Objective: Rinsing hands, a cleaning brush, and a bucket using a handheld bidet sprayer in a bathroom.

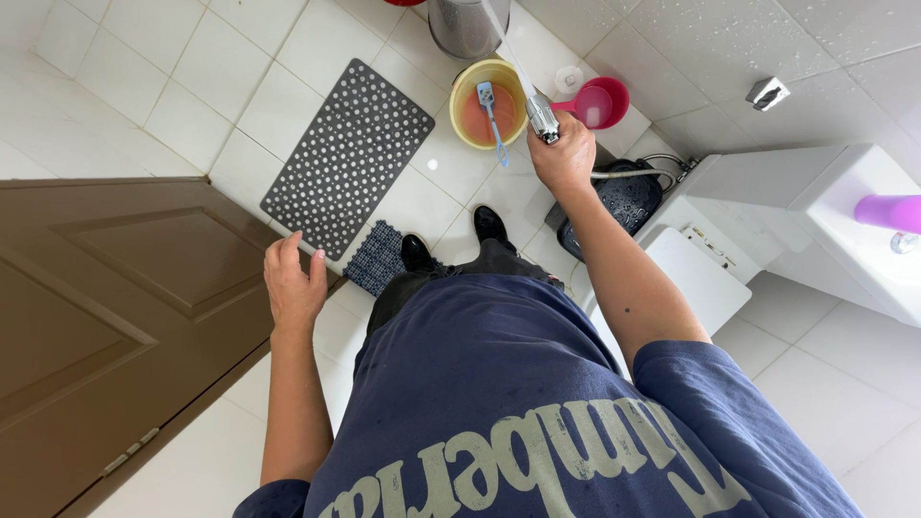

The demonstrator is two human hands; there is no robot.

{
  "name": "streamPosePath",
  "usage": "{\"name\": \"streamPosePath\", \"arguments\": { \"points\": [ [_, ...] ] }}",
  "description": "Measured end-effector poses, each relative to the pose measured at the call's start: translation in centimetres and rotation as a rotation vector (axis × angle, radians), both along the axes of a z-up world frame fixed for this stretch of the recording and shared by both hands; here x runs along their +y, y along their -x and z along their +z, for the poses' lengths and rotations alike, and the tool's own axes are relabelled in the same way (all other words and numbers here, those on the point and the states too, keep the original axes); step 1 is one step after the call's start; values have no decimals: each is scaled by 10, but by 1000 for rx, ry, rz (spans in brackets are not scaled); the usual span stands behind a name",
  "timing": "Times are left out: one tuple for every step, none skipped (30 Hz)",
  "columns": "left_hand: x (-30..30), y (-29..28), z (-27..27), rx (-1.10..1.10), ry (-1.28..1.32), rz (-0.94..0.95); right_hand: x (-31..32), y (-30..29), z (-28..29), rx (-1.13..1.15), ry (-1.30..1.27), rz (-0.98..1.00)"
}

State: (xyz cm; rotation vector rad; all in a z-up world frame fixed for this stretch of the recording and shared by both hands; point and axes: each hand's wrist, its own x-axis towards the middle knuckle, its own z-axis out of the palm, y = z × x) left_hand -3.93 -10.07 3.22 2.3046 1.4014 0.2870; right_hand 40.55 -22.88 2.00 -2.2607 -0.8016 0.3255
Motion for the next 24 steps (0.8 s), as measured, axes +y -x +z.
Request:
{"name": "streamPosePath", "arguments": {
  "points": [
    [-1,0,0,1,2,5,-1,1,0,1,2,5],
    [-2,0,0,-4,-13,-2,1,0,0,-8,8,16],
    [-2,-1,0,-8,-27,-9,3,0,0,-18,14,26],
    [-3,0,0,-4,-27,5,4,1,1,-15,14,40],
    [-4,0,-1,-22,-39,-10,5,3,1,-22,-9,39],
    [-5,0,-2,-38,-52,-25,7,4,2,-28,-34,37],
    [-5,1,-1,-34,-53,-10,9,6,2,-24,-35,51],
    [-6,-1,0,-36,-48,-6,9,5,3,-28,-48,40],
    [-8,-2,1,-39,-43,-2,10,5,3,-32,-60,29],
    [-9,-4,2,-38,-42,12,9,6,4,-31,-60,43],
    [-10,-4,3,-40,-42,8,9,6,5,-31,-50,61],
    [-10,-4,5,-41,-44,8,10,8,5,-30,-42,82],
    [-11,-4,5,-39,-45,25,9,9,5,-28,-44,99],
    [-11,-5,6,-40,-30,33,8,10,5,-18,-29,132],
    [-12,-5,6,-42,-15,41,8,11,5,-8,-13,166],
    [-11,-3,7,-47,-18,62,6,10,4,-13,-15,187],
    [-11,-2,7,-47,-20,54,4,9,3,16,4,195],
    [-11,-1,8,-47,-24,49,3,7,2,44,23,207],
    [-9,0,9,-51,-28,74,2,8,0,38,21,231],
    [-9,3,9,-47,-41,64,0,11,-2,46,53,254],
    [-9,6,9,-43,-53,54,-3,13,-3,53,86,278],
    [-8,8,8,-48,-56,74,-1,15,-4,46,84,297],
    [-7,10,6,-47,-70,68,1,16,-6,33,74,323],
    [-7,13,5,-43,-80,59,0,19,-8,24,68,346]
  ]
}}
